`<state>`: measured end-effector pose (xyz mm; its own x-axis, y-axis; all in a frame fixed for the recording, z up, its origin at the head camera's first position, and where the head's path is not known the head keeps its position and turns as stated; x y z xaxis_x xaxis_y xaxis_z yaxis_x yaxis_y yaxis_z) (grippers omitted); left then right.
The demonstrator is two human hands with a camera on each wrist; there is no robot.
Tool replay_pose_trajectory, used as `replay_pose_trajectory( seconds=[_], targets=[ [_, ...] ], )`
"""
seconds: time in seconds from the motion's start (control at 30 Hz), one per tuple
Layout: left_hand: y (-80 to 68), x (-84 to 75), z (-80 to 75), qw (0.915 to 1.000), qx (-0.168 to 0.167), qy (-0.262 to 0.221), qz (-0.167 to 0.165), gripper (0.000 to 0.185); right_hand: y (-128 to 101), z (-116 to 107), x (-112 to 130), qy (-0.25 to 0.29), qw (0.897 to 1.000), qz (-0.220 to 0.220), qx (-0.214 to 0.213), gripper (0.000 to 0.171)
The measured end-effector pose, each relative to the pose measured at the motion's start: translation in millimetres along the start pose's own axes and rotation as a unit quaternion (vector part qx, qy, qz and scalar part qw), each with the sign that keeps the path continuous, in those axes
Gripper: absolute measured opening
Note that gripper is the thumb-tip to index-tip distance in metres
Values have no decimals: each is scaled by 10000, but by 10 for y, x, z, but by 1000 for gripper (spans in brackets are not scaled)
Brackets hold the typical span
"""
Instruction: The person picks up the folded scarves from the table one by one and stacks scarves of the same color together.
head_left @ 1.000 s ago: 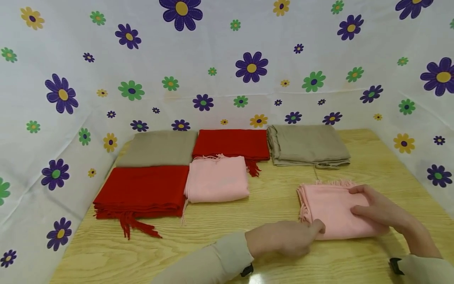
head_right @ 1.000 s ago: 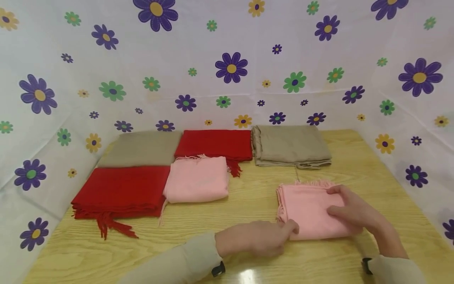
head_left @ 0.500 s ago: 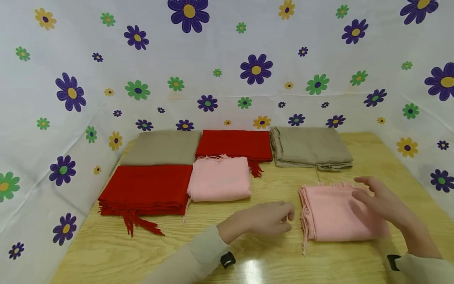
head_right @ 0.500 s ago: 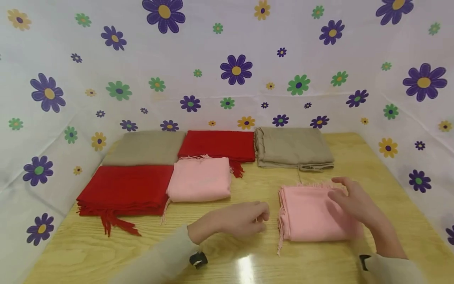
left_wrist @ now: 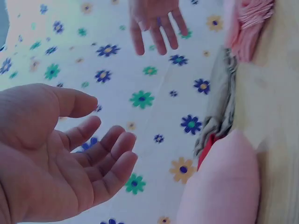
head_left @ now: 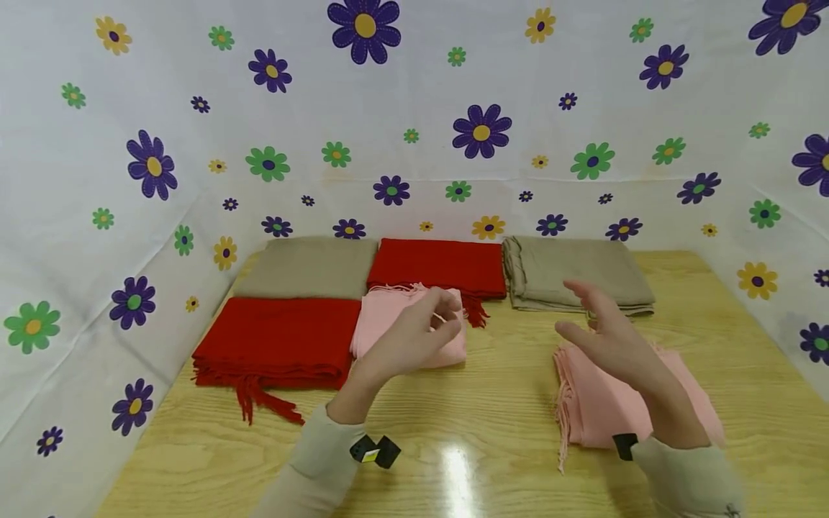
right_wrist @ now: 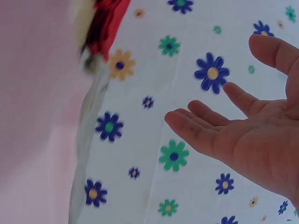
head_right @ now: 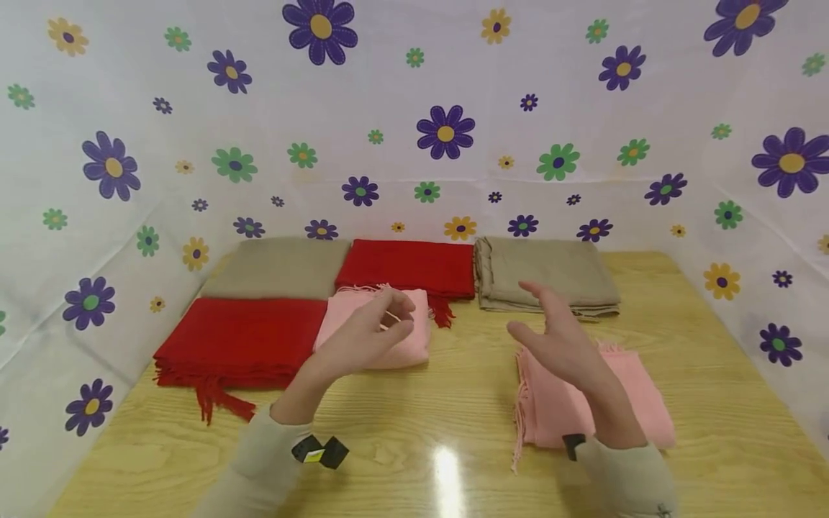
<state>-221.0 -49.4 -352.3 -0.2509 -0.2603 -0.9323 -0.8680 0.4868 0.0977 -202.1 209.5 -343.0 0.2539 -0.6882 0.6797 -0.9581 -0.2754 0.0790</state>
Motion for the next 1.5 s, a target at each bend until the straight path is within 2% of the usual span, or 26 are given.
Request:
replay_pose_trajectory(
  seconds=[0.13,0.3,0.57,0.7,0.93,1.13,1.5],
  targets=[
    [-49,46,-256,9981,-547,-191,-209,26,85,127,210,290,9996,-47,-43,68],
    [-68,83,-443,9954,-844,-392,-216,26,187,310,363,704,9975,-31,-50,68],
    [-137,178,-601,9922,-1119,-448,-323,30,338,658,261,748,9971,109,126,67],
    [-178,205,-694,9901,-1268,-476,-375,32,337,733,282,948,9950,183,274,69],
    [-212,298,-808,9862,-1440,-576,-571,34,370,793,305,1070,9928,320,430,68],
    [-212,335,-861,9843,-1526,-646,-603,35,377,817,298,1038,9926,411,486,69],
    [-180,443,-900,9821,-1660,-414,-786,36,450,906,273,997,9927,380,562,67]
  ],
)
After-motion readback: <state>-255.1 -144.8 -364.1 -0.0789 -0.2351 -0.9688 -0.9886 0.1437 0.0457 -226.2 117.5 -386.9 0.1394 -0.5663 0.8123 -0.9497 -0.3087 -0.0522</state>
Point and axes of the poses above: each hand's wrist, its own y-axis towards the middle knuckle, its own z-axis out of the palm, x = y × z, the point moved 6 cm from there along y, towards the middle knuckle, and after that the axes turned 12 degrees about -y, right-handed, at the moved point
